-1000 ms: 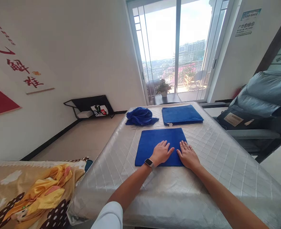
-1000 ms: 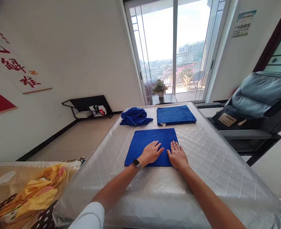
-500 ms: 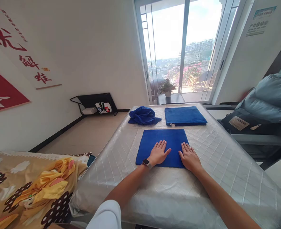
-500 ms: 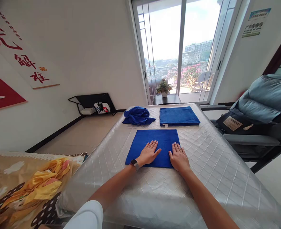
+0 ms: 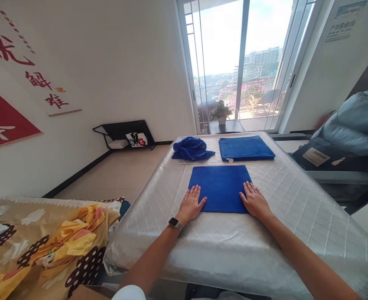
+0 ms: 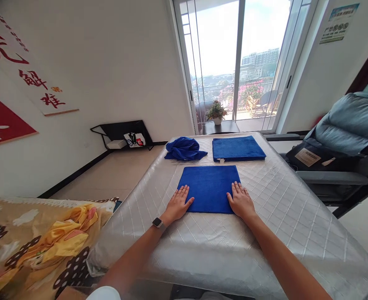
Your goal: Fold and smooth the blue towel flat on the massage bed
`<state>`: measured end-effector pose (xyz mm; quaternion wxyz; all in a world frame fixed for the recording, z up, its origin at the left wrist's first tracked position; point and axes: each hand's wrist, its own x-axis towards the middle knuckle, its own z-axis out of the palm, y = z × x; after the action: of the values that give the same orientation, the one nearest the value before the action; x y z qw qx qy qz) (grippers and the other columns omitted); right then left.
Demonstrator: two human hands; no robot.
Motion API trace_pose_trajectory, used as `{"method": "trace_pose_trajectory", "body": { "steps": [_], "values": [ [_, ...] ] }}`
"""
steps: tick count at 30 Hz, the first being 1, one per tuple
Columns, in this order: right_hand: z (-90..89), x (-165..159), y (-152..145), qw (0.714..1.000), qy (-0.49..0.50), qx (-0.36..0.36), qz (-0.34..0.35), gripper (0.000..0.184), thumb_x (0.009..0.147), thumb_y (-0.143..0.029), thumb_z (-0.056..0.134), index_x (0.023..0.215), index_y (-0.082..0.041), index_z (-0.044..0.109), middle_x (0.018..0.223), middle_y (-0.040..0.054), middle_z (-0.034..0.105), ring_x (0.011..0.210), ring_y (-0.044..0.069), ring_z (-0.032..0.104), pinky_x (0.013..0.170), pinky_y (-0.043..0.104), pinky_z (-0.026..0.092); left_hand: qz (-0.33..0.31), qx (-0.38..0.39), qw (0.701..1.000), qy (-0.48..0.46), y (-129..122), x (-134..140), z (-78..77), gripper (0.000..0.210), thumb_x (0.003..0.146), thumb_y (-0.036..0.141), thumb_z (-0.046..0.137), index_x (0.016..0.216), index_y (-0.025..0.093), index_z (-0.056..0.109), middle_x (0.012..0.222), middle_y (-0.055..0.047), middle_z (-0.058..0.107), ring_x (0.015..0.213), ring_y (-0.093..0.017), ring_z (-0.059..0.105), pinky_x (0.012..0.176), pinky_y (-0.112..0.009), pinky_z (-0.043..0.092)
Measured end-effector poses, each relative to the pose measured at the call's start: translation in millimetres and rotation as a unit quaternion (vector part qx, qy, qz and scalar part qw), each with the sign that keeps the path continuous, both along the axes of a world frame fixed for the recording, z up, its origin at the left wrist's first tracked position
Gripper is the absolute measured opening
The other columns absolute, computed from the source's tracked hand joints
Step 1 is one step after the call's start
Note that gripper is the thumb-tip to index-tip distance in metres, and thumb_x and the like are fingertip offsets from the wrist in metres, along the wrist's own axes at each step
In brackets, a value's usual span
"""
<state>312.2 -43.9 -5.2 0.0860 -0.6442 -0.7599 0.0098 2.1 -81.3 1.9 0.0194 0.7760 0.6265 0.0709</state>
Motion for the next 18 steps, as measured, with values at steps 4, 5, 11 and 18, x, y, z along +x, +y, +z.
{"method": "trace_pose_trajectory", "body": {
  "steps": [4, 5, 11, 18],
  "values": [
    [13.0, 0.3, -11.8, 1.0, -0.016, -0.005, 0.004, 0.066, 0.103, -0.04, 0.024, 0.156, -0.002, 0.032, 0.164, 0.0154, 0.026, 0.152, 0.025, 0.02, 0.124, 0.042, 0.016, 0.003, 0.0, 1.0, -0.005, 0.1, 1.3, 1.3, 0.077, 0.103, 0.061, 0.014, 0.158, 0.01, 0.026, 0.164, -0.01, 0.026, 0.153, -0.022, 0.018, 0.126, -0.042, 0.014],
    [15.5, 0.8, -17.6, 1.0, -0.02, -0.01, 0.009, 0.066, 0.103, -0.04, 0.024, 0.156, -0.002, 0.032, 0.164, 0.0152, 0.026, 0.153, 0.025, 0.019, 0.124, 0.043, 0.016, 0.004, 0.0, 1.0, -0.004, -0.2, 1.6, 1.6, 0.077, 0.103, 0.061, 0.014, 0.158, 0.009, 0.026, 0.164, -0.01, 0.026, 0.153, -0.022, 0.018, 0.126, -0.042, 0.014],
    [8.5, 8.7, -61.9, 0.999, -0.006, -0.041, 0.024, 0.075, 0.102, -0.054, 0.02, 0.158, -0.004, 0.028, 0.165, 0.0125, 0.02, 0.153, 0.024, 0.016, 0.125, 0.043, 0.017, 0.005, 0.007, 1.0, 0.006, -1.7, 0.4, 4.0, 0.075, 0.103, 0.06, 0.014, 0.158, 0.01, 0.028, 0.164, -0.011, 0.027, 0.153, -0.023, 0.02, 0.126, -0.043, 0.015],
    [-5.7, 13.6, -74.5, 0.999, 0.0, -0.041, 0.026, 0.073, 0.102, -0.051, 0.022, 0.158, -0.006, 0.028, 0.165, 0.0113, 0.021, 0.153, 0.022, 0.017, 0.125, 0.041, 0.018, -0.059, 0.015, 0.998, 0.01, -17.7, 36.4, 20.1, 0.078, 0.103, 0.06, 0.009, 0.155, 0.007, 0.034, 0.161, -0.015, 0.031, 0.151, -0.023, 0.025, 0.124, -0.043, 0.022]
  ]
}}
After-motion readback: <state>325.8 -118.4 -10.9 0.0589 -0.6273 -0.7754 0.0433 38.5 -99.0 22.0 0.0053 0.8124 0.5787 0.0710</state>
